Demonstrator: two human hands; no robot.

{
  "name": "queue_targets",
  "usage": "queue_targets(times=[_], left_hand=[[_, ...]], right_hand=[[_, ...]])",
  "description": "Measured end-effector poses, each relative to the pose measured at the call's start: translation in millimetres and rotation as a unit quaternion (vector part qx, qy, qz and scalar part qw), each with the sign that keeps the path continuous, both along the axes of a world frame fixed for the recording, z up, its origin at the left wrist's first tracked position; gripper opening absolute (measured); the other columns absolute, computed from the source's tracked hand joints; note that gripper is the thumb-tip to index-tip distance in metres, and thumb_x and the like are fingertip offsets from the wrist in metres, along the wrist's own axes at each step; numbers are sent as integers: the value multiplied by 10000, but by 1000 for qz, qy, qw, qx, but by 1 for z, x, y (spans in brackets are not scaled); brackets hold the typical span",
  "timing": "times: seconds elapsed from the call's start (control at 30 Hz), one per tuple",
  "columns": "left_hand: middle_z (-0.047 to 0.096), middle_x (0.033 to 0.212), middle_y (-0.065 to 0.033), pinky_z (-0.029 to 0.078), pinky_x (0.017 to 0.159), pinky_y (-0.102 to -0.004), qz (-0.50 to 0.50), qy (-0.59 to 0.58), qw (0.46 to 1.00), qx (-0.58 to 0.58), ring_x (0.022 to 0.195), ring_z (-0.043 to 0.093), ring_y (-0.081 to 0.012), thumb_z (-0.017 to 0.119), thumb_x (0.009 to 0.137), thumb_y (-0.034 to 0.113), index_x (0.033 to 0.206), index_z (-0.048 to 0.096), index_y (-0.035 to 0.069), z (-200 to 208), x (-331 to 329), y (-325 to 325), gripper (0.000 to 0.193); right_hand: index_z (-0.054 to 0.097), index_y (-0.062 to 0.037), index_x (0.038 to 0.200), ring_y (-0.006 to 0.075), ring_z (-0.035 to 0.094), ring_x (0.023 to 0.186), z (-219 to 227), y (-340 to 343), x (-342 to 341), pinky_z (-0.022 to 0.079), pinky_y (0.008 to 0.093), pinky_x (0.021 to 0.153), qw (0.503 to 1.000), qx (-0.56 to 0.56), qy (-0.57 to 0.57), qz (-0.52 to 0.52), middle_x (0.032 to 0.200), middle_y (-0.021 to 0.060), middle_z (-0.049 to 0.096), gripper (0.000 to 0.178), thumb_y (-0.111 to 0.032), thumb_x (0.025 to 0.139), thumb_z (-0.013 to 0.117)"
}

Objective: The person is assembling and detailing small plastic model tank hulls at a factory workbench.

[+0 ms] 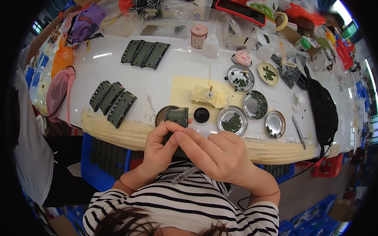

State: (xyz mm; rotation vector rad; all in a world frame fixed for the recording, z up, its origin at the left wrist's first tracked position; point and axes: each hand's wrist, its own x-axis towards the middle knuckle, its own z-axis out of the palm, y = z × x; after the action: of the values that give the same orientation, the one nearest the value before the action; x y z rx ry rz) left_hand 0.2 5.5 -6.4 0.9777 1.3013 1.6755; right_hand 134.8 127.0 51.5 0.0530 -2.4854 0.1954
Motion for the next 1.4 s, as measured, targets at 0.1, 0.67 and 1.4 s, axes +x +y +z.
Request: queue_targets(times=[0.1,0.67,1.4], left_hand=[[608,1153,-145,411,957,-320,1,-2,1000,-5,1074,545,-167,561,951,140,979,589,2,1,0,1,144],[582,873,-46,467,756,-224,32,82,996,32,848,561,-102,587,935,149,892,646,16,1,-1,3,153],[592,1175,-223,512,748,-352,73,374,921,83,838,626,-325,582,722,-96,1416,285,-85,11,11,2,755]], right_hand=[[568,4,1125,106,510,509,3,-4,2,354,242,442,999,28,-16,-15,950,100,697,423,20,711,656],[656,-29,935,165,566,558,-15,-6,-1,431,269,457,991,-118,49,-42,756,52,584,287,-11,659,734],[630,-5,937,187,570,566,11,-2,-6,446,285,475,992,-111,19,-54,788,76,575,309,-49,641,708]])
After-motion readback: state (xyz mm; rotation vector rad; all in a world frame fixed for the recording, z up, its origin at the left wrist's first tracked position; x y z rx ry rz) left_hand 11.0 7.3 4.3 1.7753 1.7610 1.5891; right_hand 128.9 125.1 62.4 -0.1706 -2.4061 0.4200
